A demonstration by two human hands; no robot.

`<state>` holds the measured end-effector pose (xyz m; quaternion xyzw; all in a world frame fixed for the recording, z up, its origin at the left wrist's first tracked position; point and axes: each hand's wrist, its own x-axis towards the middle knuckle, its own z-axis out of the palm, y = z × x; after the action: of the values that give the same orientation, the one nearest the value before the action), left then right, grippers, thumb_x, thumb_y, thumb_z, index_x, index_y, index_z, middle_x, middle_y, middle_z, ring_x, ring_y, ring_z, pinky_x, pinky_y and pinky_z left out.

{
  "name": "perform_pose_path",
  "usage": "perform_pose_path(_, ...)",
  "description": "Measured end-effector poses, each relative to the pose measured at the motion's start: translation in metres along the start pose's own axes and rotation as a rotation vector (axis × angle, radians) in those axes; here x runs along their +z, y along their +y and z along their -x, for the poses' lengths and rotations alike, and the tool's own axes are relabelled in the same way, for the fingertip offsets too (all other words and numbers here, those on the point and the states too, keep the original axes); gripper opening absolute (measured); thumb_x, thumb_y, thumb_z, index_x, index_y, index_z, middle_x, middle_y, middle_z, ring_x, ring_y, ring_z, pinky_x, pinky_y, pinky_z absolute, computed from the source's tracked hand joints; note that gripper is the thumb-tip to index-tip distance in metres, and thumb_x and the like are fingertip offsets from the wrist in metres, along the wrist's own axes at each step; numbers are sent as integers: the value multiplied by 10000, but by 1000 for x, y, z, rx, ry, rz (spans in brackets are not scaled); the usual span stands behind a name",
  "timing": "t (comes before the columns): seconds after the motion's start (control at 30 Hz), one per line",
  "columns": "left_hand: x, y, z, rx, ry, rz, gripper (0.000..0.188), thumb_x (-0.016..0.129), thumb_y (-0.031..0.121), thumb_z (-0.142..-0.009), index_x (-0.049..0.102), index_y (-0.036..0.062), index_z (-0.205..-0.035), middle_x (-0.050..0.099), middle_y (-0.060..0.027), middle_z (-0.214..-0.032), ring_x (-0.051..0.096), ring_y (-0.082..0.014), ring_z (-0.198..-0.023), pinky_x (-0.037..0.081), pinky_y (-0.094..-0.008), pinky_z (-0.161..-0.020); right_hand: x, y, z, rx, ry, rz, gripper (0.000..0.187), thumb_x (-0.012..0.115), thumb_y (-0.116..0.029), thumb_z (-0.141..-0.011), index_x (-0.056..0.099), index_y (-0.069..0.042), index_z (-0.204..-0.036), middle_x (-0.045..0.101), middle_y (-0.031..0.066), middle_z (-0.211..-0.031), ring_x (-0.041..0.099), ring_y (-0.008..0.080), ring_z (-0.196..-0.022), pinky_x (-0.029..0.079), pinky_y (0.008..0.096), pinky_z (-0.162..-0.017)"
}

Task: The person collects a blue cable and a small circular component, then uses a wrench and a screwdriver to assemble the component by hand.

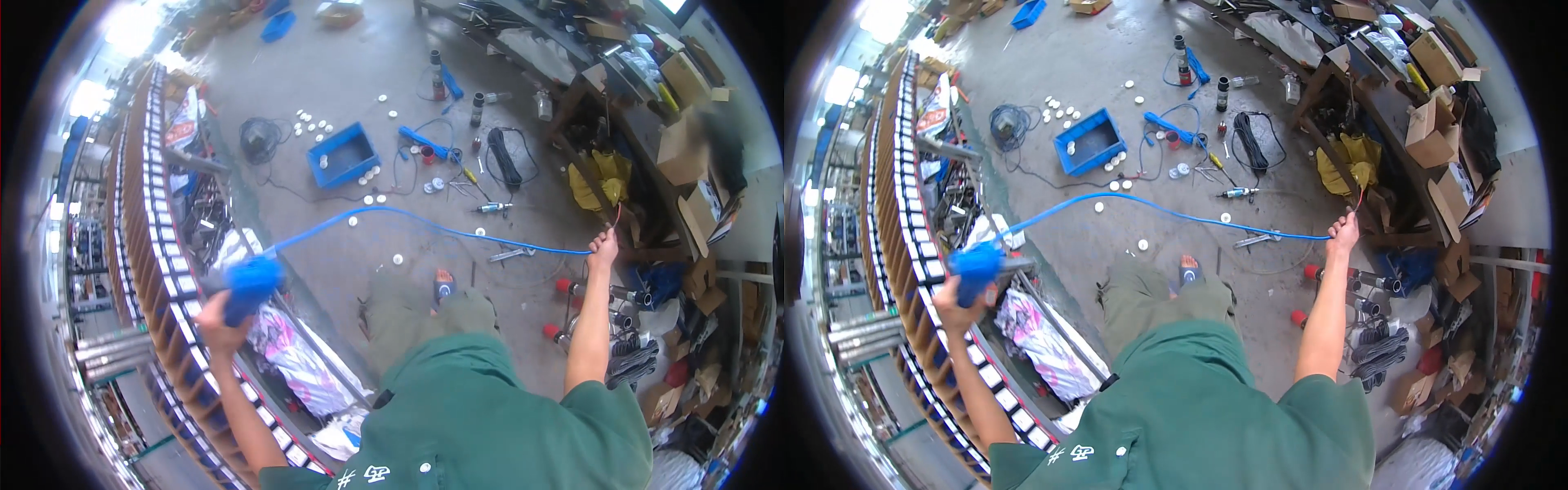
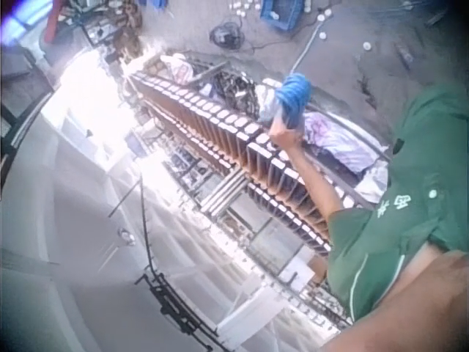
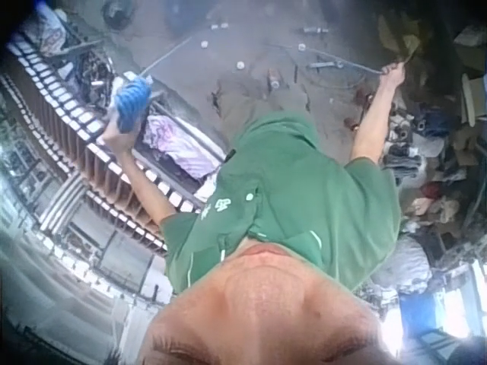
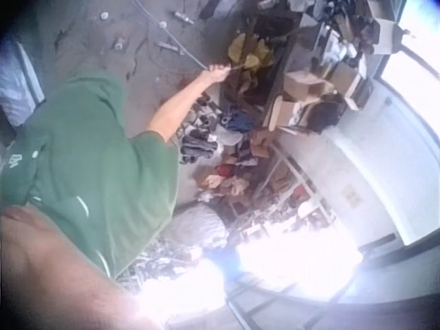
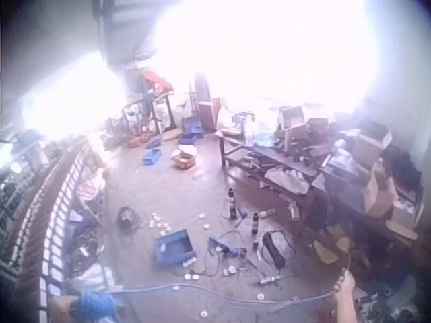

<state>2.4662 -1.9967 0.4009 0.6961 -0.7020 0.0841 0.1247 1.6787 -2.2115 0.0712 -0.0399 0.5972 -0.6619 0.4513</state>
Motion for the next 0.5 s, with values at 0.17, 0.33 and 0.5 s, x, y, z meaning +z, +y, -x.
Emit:
perform_pose_path(0.17, 215, 29, -161, 92, -703, 206, 456, 818, 365, -680, 704, 92, -1026, 730, -169, -893, 721, -355, -829, 570, -455, -768, 142, 2, 35, -242, -75, 175, 243, 510, -268, -1076, 645, -107, -1198, 416, -78, -694, 336, 18, -539, 250, 203, -436)
perform_pose_path(0.33, 526, 87, -249, 464, -1091, 184, 420, 766, 382, -727, 662, 102, -1023, 724, -175, -883, 716, -358, -873, 570, -481, -759, 228, 88, 40, -628, -6, 921, 249, 556, -172, -1046, 663, 8, -1181, 632, -22, -872, 540, 63, -784, 451, 226, -705)
perform_pose_path(0.5, 836, 111, -216, 615, -1220, 192, 329, 762, 243, -712, 712, 106, -1006, 735, -169, -950, 724, -344, -925, 581, -467, -803, 270, 295, -4, -420, -37, 1089, 224, 622, -153, -997, 678, -17, -1166, 697, 79, -892, 625, 124, -796, 505, 276, -725)
